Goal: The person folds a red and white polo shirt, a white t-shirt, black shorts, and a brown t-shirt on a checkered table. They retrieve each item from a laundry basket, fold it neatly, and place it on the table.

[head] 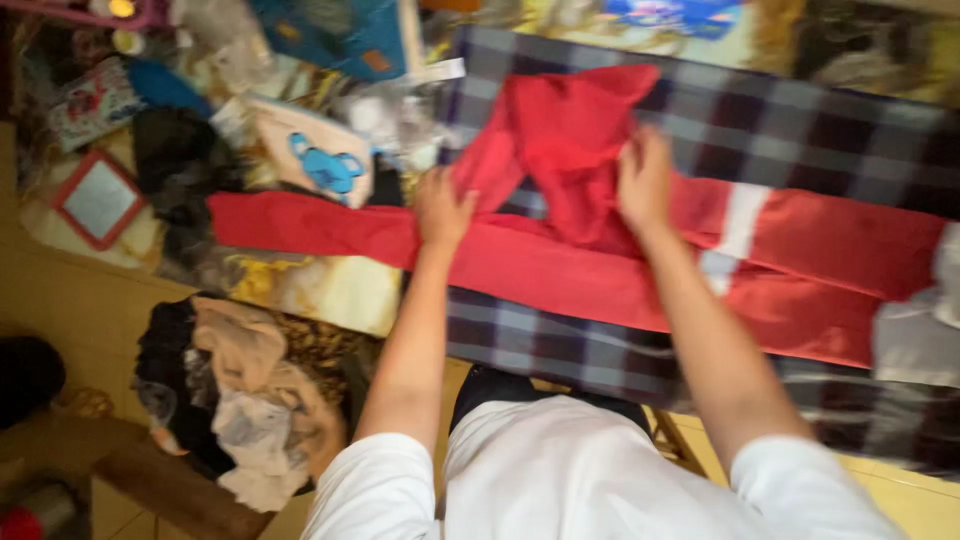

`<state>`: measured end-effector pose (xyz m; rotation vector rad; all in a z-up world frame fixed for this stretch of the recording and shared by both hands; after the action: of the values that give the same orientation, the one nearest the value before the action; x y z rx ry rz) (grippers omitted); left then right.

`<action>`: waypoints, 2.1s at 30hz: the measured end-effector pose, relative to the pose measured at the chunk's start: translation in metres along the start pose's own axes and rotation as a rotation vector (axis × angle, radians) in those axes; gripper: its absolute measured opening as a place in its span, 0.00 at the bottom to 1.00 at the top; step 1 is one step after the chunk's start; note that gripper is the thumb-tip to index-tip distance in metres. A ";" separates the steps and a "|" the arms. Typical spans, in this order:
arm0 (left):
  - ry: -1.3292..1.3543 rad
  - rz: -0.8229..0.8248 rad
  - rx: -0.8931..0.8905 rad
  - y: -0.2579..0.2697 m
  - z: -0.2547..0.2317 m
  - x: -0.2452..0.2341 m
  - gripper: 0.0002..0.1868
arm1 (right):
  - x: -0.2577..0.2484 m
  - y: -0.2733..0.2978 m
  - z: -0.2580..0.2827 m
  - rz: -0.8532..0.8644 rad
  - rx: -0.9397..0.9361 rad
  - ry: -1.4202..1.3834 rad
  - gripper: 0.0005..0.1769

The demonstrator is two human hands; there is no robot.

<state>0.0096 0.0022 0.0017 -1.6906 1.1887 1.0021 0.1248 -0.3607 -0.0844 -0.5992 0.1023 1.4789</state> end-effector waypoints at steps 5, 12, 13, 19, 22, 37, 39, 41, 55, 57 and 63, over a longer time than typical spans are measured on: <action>-0.029 -0.002 0.201 -0.011 -0.024 -0.025 0.30 | 0.024 -0.091 0.047 -0.125 0.443 -0.185 0.22; 0.125 0.000 0.189 -0.050 0.010 -0.050 0.06 | -0.009 -0.059 0.075 -0.089 0.172 -0.165 0.12; 0.187 -0.060 0.202 -0.055 0.009 -0.066 0.06 | -0.021 -0.045 0.078 -0.085 0.089 -0.090 0.11; 0.356 -0.283 0.292 -0.089 -0.033 -0.177 0.11 | -0.069 0.006 0.106 -0.157 0.177 -0.188 0.09; 0.220 -0.411 0.438 -0.102 -0.046 -0.224 0.10 | -0.074 0.004 0.119 -0.117 0.034 0.063 0.15; -0.002 -0.192 0.399 0.028 0.016 -0.229 0.10 | 0.067 -0.059 0.336 0.328 -0.436 0.044 0.12; 0.090 -0.132 0.255 0.040 0.058 -0.201 0.11 | 0.102 -0.054 0.336 0.424 -0.481 0.115 0.13; 0.151 -0.135 0.124 0.042 0.098 -0.183 0.13 | 0.131 -0.048 0.329 0.478 -0.442 0.186 0.15; 0.189 0.088 0.343 -0.081 0.144 -0.204 0.15 | 0.201 -0.061 0.302 0.673 -0.362 0.448 0.12; 0.296 0.159 0.293 -0.094 0.156 -0.222 0.09 | 0.189 -0.065 0.329 0.529 -0.482 0.368 0.11; 0.341 0.022 0.279 -0.133 0.182 -0.318 0.11 | 0.167 -0.100 0.379 0.612 -0.494 0.282 0.17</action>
<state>0.0350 0.2978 0.2551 -1.6639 1.4929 0.5391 0.1284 -0.0429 0.2000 -1.2576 0.1492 2.0206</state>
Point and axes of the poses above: each hand's wrist, its own y-axis away from the middle knuckle, its own x-axis out of the palm, z = x × y, the point moved 1 cm from there along -y, towards the middle knuckle, and after that the axes turned 2 degrees about -y, right-handed, at the moved point
